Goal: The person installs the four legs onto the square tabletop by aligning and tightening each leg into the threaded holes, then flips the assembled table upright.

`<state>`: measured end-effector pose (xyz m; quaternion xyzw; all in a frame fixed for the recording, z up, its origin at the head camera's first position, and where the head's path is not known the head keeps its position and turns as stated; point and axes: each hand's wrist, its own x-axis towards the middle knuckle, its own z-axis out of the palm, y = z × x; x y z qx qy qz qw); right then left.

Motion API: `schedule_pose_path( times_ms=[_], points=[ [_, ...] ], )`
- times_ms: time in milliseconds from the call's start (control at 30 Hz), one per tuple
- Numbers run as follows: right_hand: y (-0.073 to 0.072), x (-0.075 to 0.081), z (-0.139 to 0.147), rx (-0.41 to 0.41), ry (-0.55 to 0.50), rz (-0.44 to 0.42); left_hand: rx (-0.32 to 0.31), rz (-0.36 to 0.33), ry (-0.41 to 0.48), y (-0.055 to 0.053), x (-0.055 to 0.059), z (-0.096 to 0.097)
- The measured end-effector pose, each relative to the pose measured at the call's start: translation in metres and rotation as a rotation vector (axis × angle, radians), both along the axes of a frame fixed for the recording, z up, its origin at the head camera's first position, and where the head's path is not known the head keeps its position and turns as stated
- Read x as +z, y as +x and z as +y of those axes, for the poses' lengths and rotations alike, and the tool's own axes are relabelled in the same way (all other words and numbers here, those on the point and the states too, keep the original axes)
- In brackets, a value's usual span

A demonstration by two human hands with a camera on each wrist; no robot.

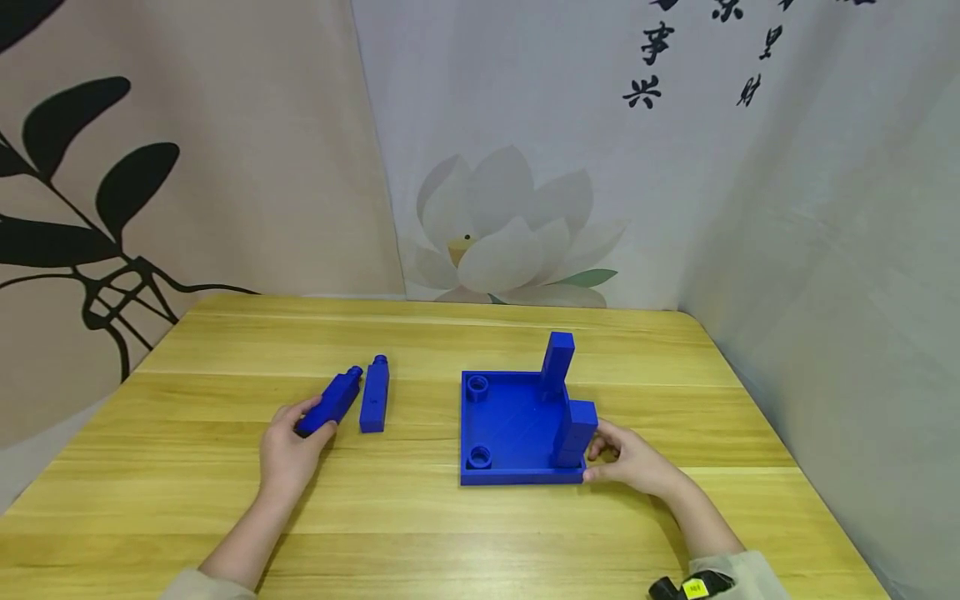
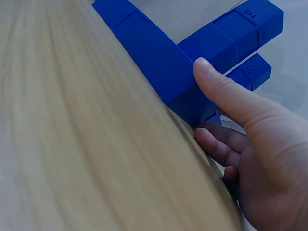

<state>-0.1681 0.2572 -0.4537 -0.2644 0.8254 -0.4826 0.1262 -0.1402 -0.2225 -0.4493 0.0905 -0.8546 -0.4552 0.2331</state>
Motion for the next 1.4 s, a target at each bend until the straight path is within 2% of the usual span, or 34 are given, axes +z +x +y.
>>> schedule_pose_path(
  times_ms=[433,633,800,1067,1400],
  points=[
    [0.001,0.0,-0.001,0.023,-0.056,-0.003,0.077,0.101,0.041,0.001,0.006,0.0],
    [0.001,0.001,-0.001,0.021,-0.045,0.002,0.117,0.17,0.047,-0.001,0.008,0.001],
    [-0.001,0.0,0.0,0.015,-0.034,-0.005,0.124,0.185,0.091,0.001,0.013,0.003],
    [0.0,0.002,-0.001,0.009,-0.024,-0.008,0.104,0.189,0.2,0.003,0.023,0.009],
    [0.0,0.002,-0.002,0.01,-0.025,0.0,-0.025,0.271,0.334,0.002,0.032,0.025]
  ],
)
